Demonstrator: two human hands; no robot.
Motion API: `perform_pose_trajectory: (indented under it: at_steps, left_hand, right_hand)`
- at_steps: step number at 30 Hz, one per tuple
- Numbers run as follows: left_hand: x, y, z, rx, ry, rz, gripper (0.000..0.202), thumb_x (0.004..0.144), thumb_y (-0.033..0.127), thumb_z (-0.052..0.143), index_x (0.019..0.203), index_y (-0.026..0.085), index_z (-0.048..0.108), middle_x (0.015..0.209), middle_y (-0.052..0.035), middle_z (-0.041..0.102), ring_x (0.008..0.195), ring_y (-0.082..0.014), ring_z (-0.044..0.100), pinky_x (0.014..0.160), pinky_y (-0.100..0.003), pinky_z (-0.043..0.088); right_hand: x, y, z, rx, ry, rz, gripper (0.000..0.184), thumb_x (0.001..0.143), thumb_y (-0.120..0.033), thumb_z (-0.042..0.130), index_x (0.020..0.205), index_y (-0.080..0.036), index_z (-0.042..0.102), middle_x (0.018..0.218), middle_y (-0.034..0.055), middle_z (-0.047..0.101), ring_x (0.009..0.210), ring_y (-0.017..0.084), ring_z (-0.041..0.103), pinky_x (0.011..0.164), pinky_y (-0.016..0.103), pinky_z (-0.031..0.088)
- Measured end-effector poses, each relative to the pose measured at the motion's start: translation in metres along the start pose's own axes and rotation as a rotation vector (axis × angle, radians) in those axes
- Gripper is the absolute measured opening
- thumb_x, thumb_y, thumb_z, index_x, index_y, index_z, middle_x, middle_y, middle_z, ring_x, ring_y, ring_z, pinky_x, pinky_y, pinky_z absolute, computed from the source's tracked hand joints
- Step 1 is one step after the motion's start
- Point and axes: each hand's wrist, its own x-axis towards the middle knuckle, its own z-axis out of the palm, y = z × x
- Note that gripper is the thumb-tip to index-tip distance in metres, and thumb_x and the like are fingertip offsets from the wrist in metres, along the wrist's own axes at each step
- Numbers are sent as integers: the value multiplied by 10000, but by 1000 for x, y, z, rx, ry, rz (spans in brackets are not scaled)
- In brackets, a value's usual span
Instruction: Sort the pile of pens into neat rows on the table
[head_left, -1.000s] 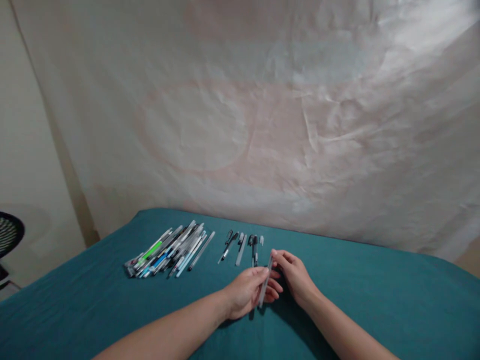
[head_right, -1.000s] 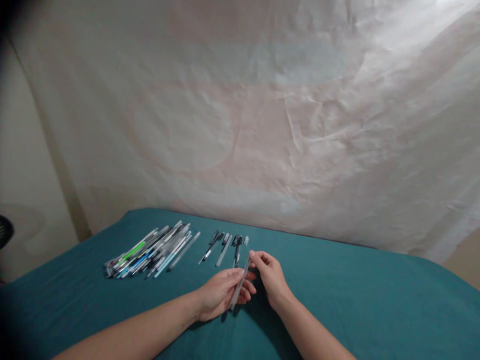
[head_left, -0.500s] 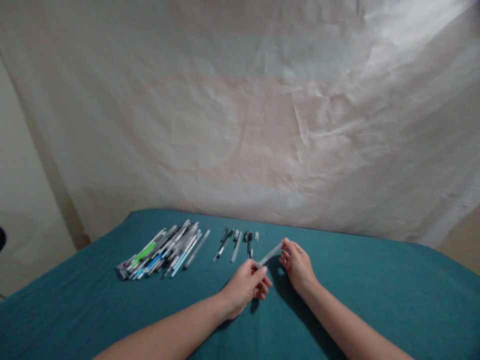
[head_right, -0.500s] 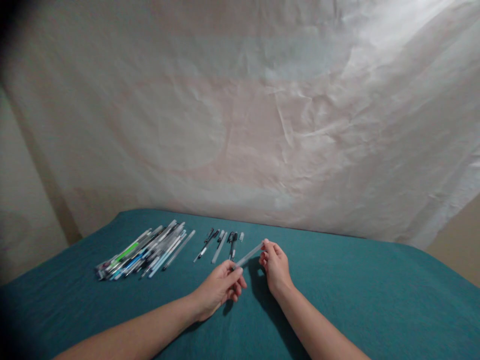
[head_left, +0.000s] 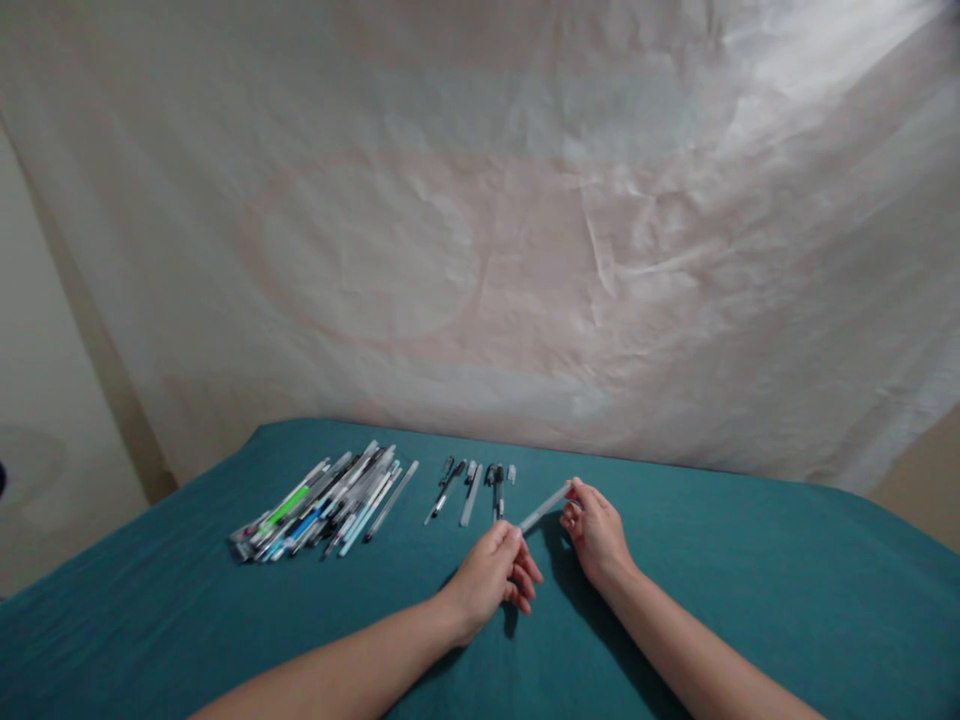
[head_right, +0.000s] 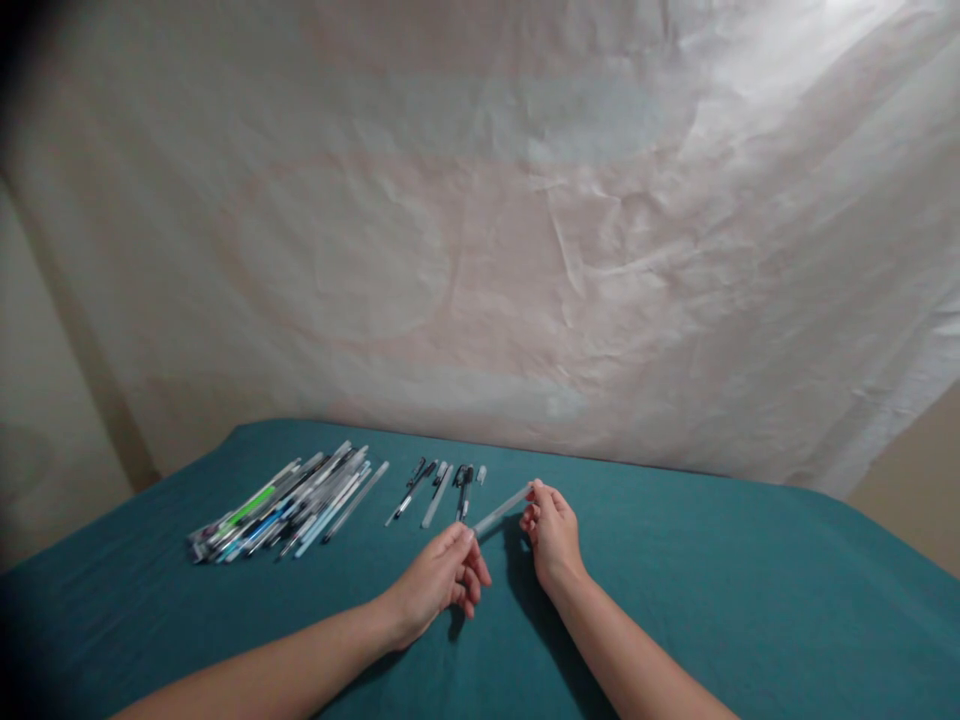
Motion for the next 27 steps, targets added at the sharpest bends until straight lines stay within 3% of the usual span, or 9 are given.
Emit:
perform_pose_trajectory:
  at_steps: [11,15,22,27]
  left_hand:
    - [-2,2,2,64,-26,27,355,790,517,346,716,174,396,628,-2,519,471,-89,480,425,-229,416]
    - [0,1,0,53,-29,6,352,795,508,342,711,172,403,609,1,521,457,-85,476,429,-224,408]
    - [3,1,-5,-64,-22,-77,327,797,489,361,724,172,388,573,-1,542,408,-70,444,414,-198,359]
    - [2,6,-5,-84,-31,-113,352,818,494,306,750,162,400,553,-15,545,392,-74,439,410,-201,351]
  right_hand:
    - [-12,-2,6,-231,-148,-35,338,662,-476,614,603,-162,504,444,-59,439,386,61,368,402,197,293]
    - [-11,-1,5,-261,-142,-28,351,636,-489,629,616,-153,529,432,-58,439,381,63,369,399,200,291]
    - [-10,0,8,-65,-211,122,349,622,-435,667,785,-132,611,635,8,590,412,47,426,383,172,348]
    - [-10,1,7,101,-279,172,314,646,-348,679,878,-143,628,711,14,611,466,43,475,419,148,412]
